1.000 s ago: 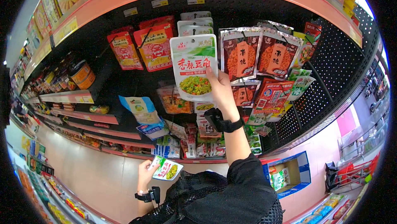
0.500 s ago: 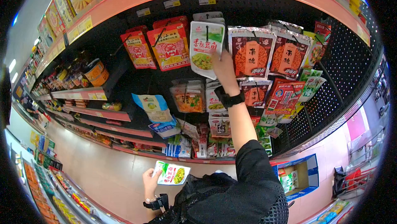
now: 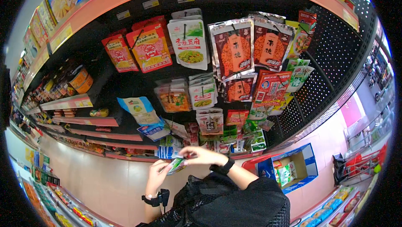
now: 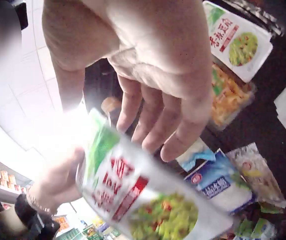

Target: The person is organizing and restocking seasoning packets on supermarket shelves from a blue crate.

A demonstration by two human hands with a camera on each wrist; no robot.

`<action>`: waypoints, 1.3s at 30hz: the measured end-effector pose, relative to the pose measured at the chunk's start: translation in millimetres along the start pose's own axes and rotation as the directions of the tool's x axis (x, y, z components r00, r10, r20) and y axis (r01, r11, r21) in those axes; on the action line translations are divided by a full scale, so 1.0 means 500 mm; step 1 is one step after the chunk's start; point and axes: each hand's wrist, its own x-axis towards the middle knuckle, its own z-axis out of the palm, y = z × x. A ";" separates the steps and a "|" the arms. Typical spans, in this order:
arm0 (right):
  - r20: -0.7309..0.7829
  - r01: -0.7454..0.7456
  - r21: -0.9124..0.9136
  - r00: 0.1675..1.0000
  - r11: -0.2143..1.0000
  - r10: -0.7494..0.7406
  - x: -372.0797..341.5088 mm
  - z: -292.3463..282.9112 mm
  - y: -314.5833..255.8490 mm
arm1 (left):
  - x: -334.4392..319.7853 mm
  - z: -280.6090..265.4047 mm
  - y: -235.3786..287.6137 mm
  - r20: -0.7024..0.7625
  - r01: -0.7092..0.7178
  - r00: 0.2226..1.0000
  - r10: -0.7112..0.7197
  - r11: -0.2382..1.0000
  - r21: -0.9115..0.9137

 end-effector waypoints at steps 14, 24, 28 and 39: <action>-0.440 0.025 -0.168 0.893 0.985 -0.098 -0.012 -0.015 0.009 | 0.011 0.042 0.012 -0.215 0.003 0.976 -0.024 0.995 -0.097; -0.851 0.114 -0.083 0.509 0.990 -0.130 0.022 -0.209 -0.019 | -0.025 0.029 -0.056 -0.290 0.068 0.944 -0.159 0.952 -0.300; -0.844 0.186 0.017 0.529 0.982 -0.086 0.043 -0.217 -0.023 | -0.032 0.028 -0.070 -0.248 0.155 0.937 -0.247 0.928 -0.338; -0.873 0.032 -0.048 0.484 0.998 -0.058 0.108 -0.310 0.076 | -0.011 0.038 -0.088 -0.121 0.237 0.949 -0.292 0.910 -0.340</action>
